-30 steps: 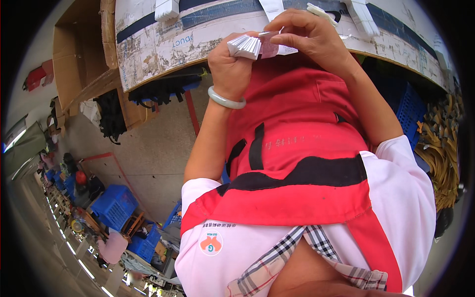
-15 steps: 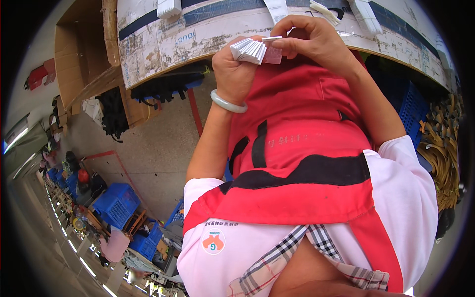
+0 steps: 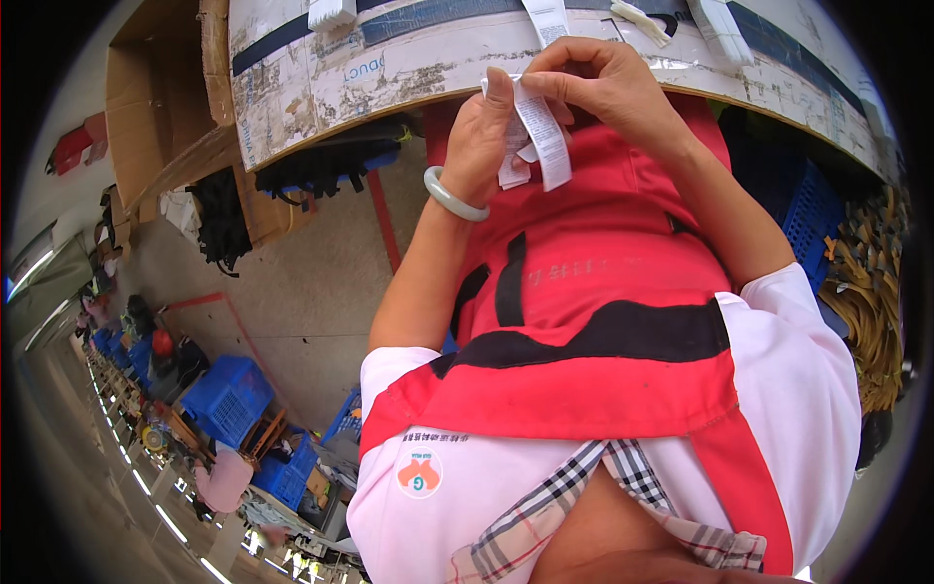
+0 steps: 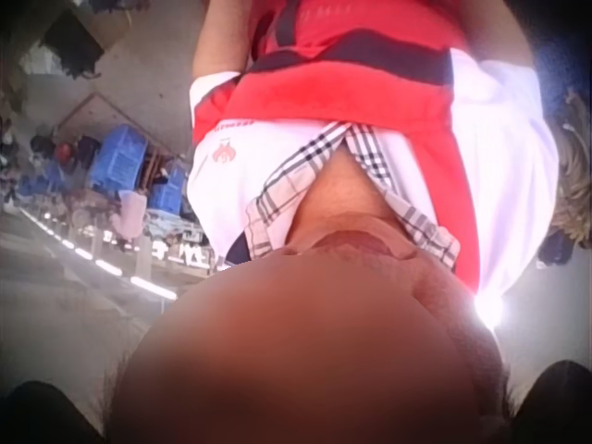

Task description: The recorder prepares a mug and then folds a long strip of printed product labels into a neat stack at a workshop table.

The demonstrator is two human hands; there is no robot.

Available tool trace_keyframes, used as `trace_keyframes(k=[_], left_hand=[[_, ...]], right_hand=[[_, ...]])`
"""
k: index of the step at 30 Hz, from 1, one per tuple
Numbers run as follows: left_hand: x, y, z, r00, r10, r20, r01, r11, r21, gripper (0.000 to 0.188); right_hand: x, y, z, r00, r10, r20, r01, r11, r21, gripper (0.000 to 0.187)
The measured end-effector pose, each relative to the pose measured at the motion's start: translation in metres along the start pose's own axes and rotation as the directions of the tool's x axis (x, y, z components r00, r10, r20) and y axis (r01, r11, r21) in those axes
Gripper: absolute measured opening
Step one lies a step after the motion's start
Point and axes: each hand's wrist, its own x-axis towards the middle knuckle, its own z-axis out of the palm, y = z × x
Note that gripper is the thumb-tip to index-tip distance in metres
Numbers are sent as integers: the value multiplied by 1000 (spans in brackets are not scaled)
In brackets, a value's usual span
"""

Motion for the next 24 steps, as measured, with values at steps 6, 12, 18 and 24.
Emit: trace_keyframes(k=[6, 12, 18, 24], left_hand=[[-5, 1, 0, 996, -49, 80, 47, 998, 33, 38], [-5, -5, -6, 985, -55, 164, 73, 992, -106, 19], [-5, -12, -8, 994, -12, 112, 23, 995, -96, 19], [-11, -5, 3, 996, -84, -25, 79, 987, -142, 18]], right_hand=[[-7, 8, 7, 997, -24, -75, 15, 994, -109, 12], [-6, 13, 5, 996, -52, -71, 47, 997, -58, 16], [-7, 15, -4, 995, -100, 2, 97, 958, -271, 23], [-17, 18, 10, 945, -292, 144, 317, 720, -618, 52]])
